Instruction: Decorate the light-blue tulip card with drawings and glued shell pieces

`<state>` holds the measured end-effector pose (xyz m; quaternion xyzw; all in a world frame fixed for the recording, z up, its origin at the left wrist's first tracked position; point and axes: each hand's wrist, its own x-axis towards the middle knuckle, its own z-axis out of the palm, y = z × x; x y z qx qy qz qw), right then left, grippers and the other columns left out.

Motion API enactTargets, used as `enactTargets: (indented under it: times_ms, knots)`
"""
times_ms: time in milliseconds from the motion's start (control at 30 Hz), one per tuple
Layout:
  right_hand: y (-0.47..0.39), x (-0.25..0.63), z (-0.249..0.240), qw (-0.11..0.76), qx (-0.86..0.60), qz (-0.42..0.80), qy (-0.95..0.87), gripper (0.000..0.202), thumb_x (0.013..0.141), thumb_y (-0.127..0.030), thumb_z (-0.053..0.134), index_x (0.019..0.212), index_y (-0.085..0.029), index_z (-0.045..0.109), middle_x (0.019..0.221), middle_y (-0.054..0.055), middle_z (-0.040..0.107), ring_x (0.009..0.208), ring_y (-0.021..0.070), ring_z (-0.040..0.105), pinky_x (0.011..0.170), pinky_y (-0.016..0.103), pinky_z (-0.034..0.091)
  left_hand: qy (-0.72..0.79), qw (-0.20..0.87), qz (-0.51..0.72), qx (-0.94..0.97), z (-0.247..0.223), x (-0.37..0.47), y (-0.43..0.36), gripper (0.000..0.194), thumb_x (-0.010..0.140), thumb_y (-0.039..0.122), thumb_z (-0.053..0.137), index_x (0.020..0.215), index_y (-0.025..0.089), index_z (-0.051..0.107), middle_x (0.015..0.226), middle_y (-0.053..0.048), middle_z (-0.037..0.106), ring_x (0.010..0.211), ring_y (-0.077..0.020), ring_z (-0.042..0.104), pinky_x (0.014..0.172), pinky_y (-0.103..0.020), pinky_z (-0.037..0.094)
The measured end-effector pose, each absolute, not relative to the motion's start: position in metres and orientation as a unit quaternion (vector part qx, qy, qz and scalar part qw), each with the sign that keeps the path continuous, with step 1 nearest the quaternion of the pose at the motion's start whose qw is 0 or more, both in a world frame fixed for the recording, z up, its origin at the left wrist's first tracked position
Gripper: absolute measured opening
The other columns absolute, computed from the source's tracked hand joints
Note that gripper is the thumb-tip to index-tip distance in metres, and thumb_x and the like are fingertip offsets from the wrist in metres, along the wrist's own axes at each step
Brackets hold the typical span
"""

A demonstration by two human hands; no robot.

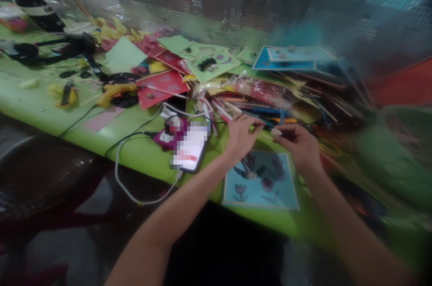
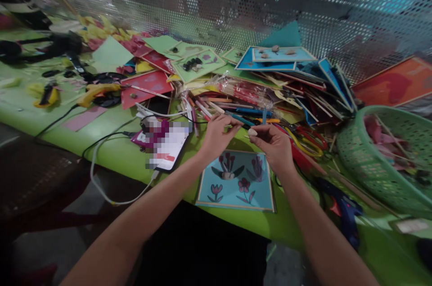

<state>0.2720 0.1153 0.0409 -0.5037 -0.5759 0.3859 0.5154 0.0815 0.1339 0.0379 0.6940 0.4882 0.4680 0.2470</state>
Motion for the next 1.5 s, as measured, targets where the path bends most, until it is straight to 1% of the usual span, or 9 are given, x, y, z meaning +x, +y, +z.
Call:
enactTargets:
  times_ms: [100,233,367,500,667,900,1267,1400,1500]
  knots:
    - [0.116,0.273,0.04,0.509,-0.503,0.373,-0.591,0.028,0.067,-0.031,0.091,0.091,-0.026,0.079,0.088,0.001,0.08,0.081,0.0186,0.074,0.082,0.035,0.061,0.452,0.345,0.463,0.679,0.038,0.084,0.134,0.017,0.096,0.024,0.065,0.084,0.021,0.076,0.091,-0.003,0.079,0.093,-0.0203,0.069,0.1,-0.037,0.045]
    - [0.115,0.273,0.04,0.498,-0.503,0.362,-0.607,0.027,0.069,-0.032,0.09,0.093,-0.025,0.079,0.09,0.002,0.08,0.083,0.0208,0.075,0.084,0.038,0.062,0.407,0.504,0.453,0.612,0.032,0.088,0.135,0.016,0.092,0.031,0.069,0.09,0.017,0.078,0.093,-0.005,0.079,0.091,-0.0203,0.07,0.086,-0.032,0.05]
    - [0.112,0.271,0.039,0.493,-0.506,0.359,-0.61,0.028,0.071,-0.033,0.09,0.096,-0.025,0.079,0.092,0.002,0.081,0.085,0.0212,0.076,0.086,0.039,0.063,0.405,0.553,0.461,0.564,0.027,0.089,0.135,0.02,0.082,0.034,0.08,0.088,0.015,0.078,0.088,-0.005,0.078,0.085,-0.0185,0.068,0.084,-0.031,0.049]
    - [0.109,0.268,0.04,0.491,-0.517,0.356,-0.604,0.027,0.072,-0.033,0.089,0.096,-0.025,0.079,0.092,0.002,0.081,0.084,0.021,0.076,0.087,0.04,0.063,0.398,0.567,0.466,0.55,0.025,0.089,0.135,0.014,0.083,0.029,0.078,0.084,0.015,0.077,0.083,-0.004,0.077,0.081,-0.016,0.067,0.082,-0.03,0.049]
    - [0.107,0.266,0.042,0.488,-0.527,0.361,-0.596,0.03,0.07,-0.038,0.091,0.095,-0.025,0.08,0.091,0.003,0.082,0.085,0.0221,0.077,0.086,0.041,0.063,0.405,0.546,0.467,0.565,0.025,0.089,0.135,0.01,0.087,0.024,0.072,0.082,0.016,0.075,0.081,-0.002,0.076,0.078,-0.015,0.065,0.08,-0.028,0.048]
    - [0.108,0.267,0.044,0.496,-0.514,0.382,-0.586,0.029,0.069,-0.037,0.092,0.093,-0.025,0.081,0.088,0.001,0.081,0.081,0.0206,0.076,0.084,0.039,0.064,0.406,0.53,0.475,0.573,0.028,0.091,0.133,0.007,0.088,0.017,0.067,0.084,0.016,0.072,0.084,-0.001,0.074,0.082,-0.0144,0.065,0.083,-0.028,0.048]
    - [0.11,0.268,0.042,0.498,-0.528,0.35,-0.592,0.028,0.07,-0.036,0.091,0.093,-0.025,0.08,0.09,0.002,0.081,0.083,0.0217,0.076,0.085,0.039,0.063,0.424,0.479,0.455,0.62,0.032,0.086,0.131,0.012,0.093,0.027,0.066,0.087,0.018,0.071,0.088,-0.003,0.076,0.085,-0.0177,0.067,0.08,-0.03,0.049]
    - [0.109,0.272,0.035,0.489,-0.527,0.31,-0.622,0.026,0.075,-0.036,0.086,0.098,-0.025,0.081,0.093,0.002,0.081,0.084,0.0212,0.076,0.085,0.039,0.061,0.457,0.358,0.444,0.683,0.036,0.086,0.128,0.009,0.092,0.022,0.068,0.084,0.02,0.07,0.086,-0.004,0.076,0.089,-0.0209,0.065,0.086,-0.034,0.048]
    - [0.107,0.272,0.036,0.455,-0.54,0.241,-0.666,0.024,0.081,-0.038,0.082,0.101,-0.025,0.081,0.094,0.003,0.082,0.083,0.0227,0.076,0.085,0.041,0.061,0.463,0.253,0.426,0.735,0.036,0.087,0.127,0.012,0.089,0.014,0.065,0.08,0.021,0.066,0.086,-0.003,0.075,0.089,-0.0216,0.063,0.093,-0.037,0.046]
